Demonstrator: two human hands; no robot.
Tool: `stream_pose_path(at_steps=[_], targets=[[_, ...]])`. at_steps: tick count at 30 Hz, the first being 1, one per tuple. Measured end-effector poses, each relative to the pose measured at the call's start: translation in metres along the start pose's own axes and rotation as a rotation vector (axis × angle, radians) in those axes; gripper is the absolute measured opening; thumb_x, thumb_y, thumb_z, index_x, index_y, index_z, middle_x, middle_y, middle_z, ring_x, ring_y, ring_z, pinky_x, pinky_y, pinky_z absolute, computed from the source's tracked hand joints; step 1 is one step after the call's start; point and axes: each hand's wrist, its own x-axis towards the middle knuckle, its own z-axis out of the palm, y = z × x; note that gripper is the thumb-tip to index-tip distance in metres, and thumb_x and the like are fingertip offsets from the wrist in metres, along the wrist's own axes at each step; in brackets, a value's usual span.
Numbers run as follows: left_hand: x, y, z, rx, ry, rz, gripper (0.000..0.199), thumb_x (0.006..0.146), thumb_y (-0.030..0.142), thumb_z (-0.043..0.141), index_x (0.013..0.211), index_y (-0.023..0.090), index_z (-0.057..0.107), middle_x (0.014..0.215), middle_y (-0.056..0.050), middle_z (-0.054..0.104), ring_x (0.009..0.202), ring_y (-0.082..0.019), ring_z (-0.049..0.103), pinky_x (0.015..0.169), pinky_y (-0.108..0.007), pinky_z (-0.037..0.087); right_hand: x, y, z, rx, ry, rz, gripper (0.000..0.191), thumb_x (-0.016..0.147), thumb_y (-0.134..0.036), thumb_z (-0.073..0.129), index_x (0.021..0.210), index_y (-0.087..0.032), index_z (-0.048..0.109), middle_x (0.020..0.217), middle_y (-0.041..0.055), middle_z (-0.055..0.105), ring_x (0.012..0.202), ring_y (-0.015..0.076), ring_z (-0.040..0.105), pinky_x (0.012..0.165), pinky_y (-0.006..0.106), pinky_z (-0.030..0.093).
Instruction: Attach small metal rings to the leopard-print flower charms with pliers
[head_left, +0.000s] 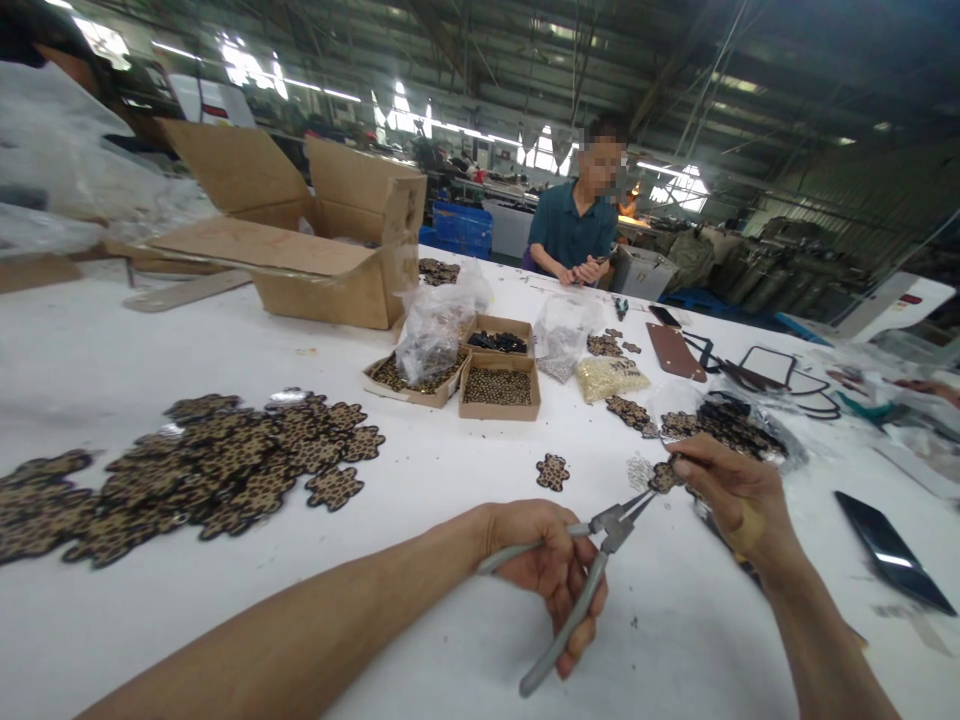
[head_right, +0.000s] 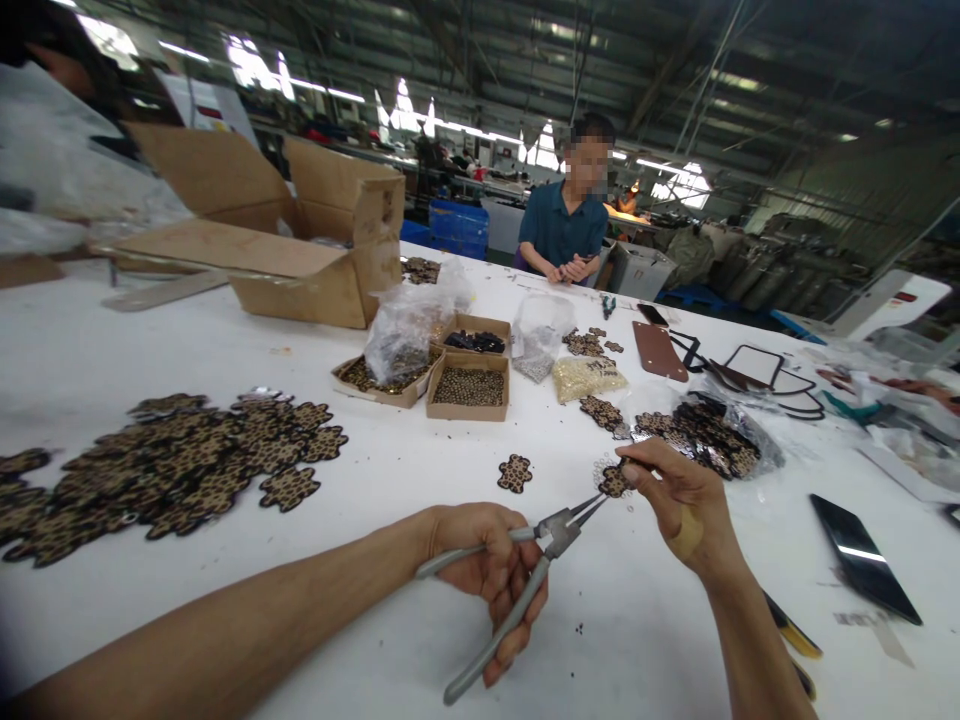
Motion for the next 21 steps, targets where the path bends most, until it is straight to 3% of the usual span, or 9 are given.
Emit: stream_pose_path(at_steps=[7, 14, 21], targets=[[0.0, 0.004, 0.003, 0.037, -0.006, -0.013, 0.051, 0.055, 0.014, 0.046, 0.099, 0.011, 0.07, 0.082, -0.016, 0.073, 0.085, -0.041, 0.073, 0.069, -0.062, 0.055, 0.001, -0.014, -0.001, -0.055, -0.076, -0.086, 0.016, 0.091, -0.033, 0.066, 0.104, -0.027, 0.075, 0.101, 0.0072, 0.071, 0.093, 0.026, 0.064, 0.08, 0.039, 0.05], [0.001, 0.004, -0.001, 0.078, -0.064, -0.012, 0.049, 0.054, 0.016, 0.046, 0.096, 0.01, 0.07, 0.089, -0.019, 0.074, 0.082, -0.041, 0.073, 0.072, -0.064, 0.055, 0.001, -0.029, -0.007, -0.183, -0.216, -0.207, 0.014, 0.094, -0.029, 0.061, 0.102, -0.027, 0.073, 0.097, 0.0081, 0.07, 0.092, 0.0266, 0.063, 0.079, 0.04, 0.051], [0.001, 0.005, -0.008, 0.059, -0.115, -0.037, 0.047, 0.061, 0.022, 0.045, 0.098, 0.009, 0.07, 0.091, -0.021, 0.074, 0.085, -0.041, 0.073, 0.074, -0.067, 0.054, -0.001, -0.027, -0.007, -0.237, -0.213, -0.159, 0.008, 0.092, -0.029, 0.064, 0.099, -0.026, 0.064, 0.092, 0.0047, 0.067, 0.086, 0.0236, 0.062, 0.078, 0.036, 0.048]])
